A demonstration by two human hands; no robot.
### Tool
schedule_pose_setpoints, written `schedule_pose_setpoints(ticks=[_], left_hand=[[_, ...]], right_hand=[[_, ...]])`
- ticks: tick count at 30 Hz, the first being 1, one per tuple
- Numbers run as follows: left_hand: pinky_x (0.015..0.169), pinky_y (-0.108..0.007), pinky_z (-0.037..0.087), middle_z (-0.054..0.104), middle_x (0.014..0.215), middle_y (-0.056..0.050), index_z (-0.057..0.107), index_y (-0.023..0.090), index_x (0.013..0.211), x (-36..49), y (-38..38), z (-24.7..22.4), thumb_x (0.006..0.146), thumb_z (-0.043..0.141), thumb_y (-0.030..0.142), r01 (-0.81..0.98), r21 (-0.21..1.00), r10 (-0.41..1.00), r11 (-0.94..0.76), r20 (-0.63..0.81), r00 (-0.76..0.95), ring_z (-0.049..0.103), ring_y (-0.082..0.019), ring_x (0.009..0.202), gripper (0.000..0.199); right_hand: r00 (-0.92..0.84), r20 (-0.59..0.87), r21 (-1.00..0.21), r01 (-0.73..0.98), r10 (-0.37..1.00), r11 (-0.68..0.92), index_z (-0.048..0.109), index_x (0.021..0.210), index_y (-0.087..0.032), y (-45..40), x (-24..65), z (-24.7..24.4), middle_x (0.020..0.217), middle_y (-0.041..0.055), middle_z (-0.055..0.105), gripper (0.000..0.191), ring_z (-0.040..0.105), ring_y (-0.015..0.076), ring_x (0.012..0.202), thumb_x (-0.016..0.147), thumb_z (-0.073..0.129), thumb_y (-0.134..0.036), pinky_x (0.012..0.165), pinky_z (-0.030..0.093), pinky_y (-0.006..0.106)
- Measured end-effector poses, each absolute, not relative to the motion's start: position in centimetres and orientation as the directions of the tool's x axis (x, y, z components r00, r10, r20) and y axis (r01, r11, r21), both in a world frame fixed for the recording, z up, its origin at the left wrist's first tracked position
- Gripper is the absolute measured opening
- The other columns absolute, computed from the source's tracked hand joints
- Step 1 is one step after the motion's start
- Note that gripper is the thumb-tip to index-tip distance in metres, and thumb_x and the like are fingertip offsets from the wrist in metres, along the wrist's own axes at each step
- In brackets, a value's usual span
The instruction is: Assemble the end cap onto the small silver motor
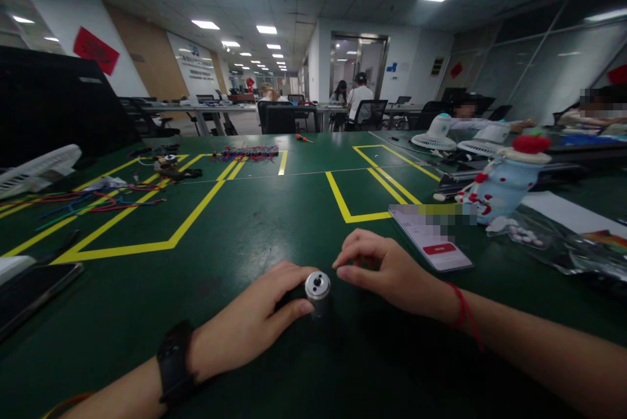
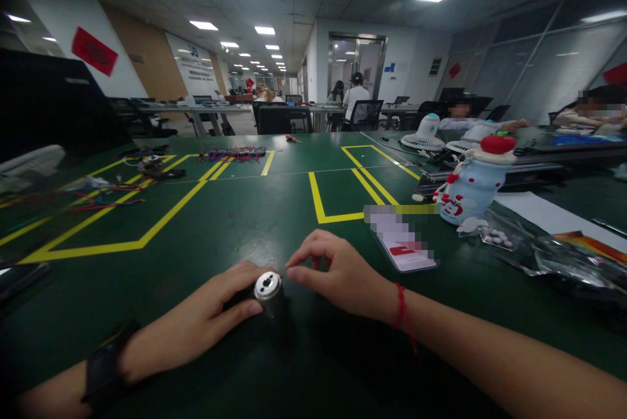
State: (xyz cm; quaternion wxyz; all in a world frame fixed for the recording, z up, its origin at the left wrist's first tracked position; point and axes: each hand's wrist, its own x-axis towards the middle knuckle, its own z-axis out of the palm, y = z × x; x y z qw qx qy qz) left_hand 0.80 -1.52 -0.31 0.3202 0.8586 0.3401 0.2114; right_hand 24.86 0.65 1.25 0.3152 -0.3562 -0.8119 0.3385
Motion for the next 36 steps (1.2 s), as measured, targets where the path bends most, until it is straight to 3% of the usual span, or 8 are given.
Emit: schedule_pose_setpoints(ticks=[7,12,18,22,25,29,31,36], left_hand=[[0.087,-0.033,0.042,0.059,0.109,-0.002,0.05,0.029,0.125,0.7,-1.6,-0.2,0.097,0.048,0.022,0.458,0.688,0.721,-0.563,0.138,0.679,0.053,-0.021,0.097,0.03],[0.089,-0.035,0.041,0.059,0.112,-0.002,0.048,0.031,0.128,0.6,-1.6,-0.2,0.097,0.048,0.023,0.446,0.697,0.719,-0.562,0.146,0.679,0.053,-0.022,0.1,0.032],[0.091,-0.036,0.041,0.059,0.116,-0.003,0.046,0.031,0.13,0.5,-1.6,-0.3,0.097,0.048,0.025,0.456,0.687,0.723,-0.566,0.147,0.675,0.053,-0.022,0.103,0.033],[0.091,-0.038,0.041,0.058,0.117,-0.003,0.045,0.033,0.131,0.4,-1.7,-0.4,0.097,0.048,0.026,0.474,0.683,0.738,-0.555,0.142,0.66,0.052,-0.023,0.105,0.035],[0.091,-0.037,0.041,0.059,0.116,-0.003,0.045,0.033,0.131,0.4,-1.7,-0.4,0.097,0.048,0.025,0.469,0.688,0.734,-0.555,0.138,0.665,0.053,-0.022,0.104,0.035],[0.088,-0.036,0.042,0.06,0.112,-0.003,0.048,0.031,0.128,0.6,-1.7,-0.4,0.096,0.049,0.024,0.458,0.69,0.728,-0.56,0.146,0.67,0.054,-0.022,0.1,0.033],[0.086,-0.035,0.043,0.061,0.109,-0.003,0.049,0.03,0.126,0.7,-1.6,-0.4,0.096,0.049,0.025,0.46,0.69,0.732,-0.559,0.149,0.665,0.055,-0.022,0.097,0.031],[0.084,-0.033,0.043,0.061,0.105,-0.003,0.054,0.027,0.118,1.0,-1.5,-0.4,0.095,0.051,0.027,0.453,0.682,0.729,-0.573,0.172,0.663,0.055,-0.022,0.095,0.023]], right_hand=[[-0.701,0.163,-0.629,0.468,0.694,0.621,0.073,0.094,-0.026,0.6,25.9,-0.3,0.099,0.0038,0.057,0.016,0.054,0.0179,0.092,0.079,0.067,-0.03,0.084,0.043,0.035],[-0.701,0.151,-0.663,0.451,0.697,0.598,0.072,0.098,-0.027,0.6,25.8,-0.1,0.101,0.004,0.057,0.02,0.053,0.0182,0.094,0.079,0.068,-0.03,0.085,0.042,0.035],[-0.464,0.08,-0.935,0.272,0.882,0.228,0.069,0.096,-0.018,1.8,26.6,-0.3,0.092,0.0038,0.062,0.024,0.056,0.0142,0.079,0.085,0.059,-0.037,0.071,0.043,0.028],[-0.275,0.022,-0.992,0.114,0.961,0.055,0.066,0.092,-0.016,2.7,27.0,-1.0,0.08,0.0022,0.06,0.028,0.052,0.0115,0.067,0.086,0.055,-0.041,0.061,0.041,0.026],[-0.416,0.077,-0.939,0.274,0.906,0.205,0.067,0.089,-0.017,2.2,26.9,-0.7,0.083,0.0029,0.061,0.022,0.053,0.0126,0.071,0.086,0.057,-0.036,0.064,0.042,0.027],[-0.689,0.175,-0.705,0.411,0.703,0.578,0.071,0.09,-0.021,0.6,26.0,0.1,0.095,0.0037,0.06,0.015,0.054,0.0163,0.084,0.075,0.069,-0.026,0.077,0.044,0.032],[-0.684,0.222,-0.67,0.41,0.694,0.618,0.071,0.091,-0.021,0.1,25.3,0.3,0.095,0.0037,0.058,0.014,0.054,0.0163,0.086,0.077,0.068,-0.023,0.079,0.044,0.032],[-0.522,0.373,-0.736,0.337,0.767,0.587,0.069,0.094,-0.023,-0.1,23.4,1.4,0.096,0.0029,0.055,0.013,0.054,0.0138,0.085,0.083,0.063,-0.026,0.071,0.046,0.025]])
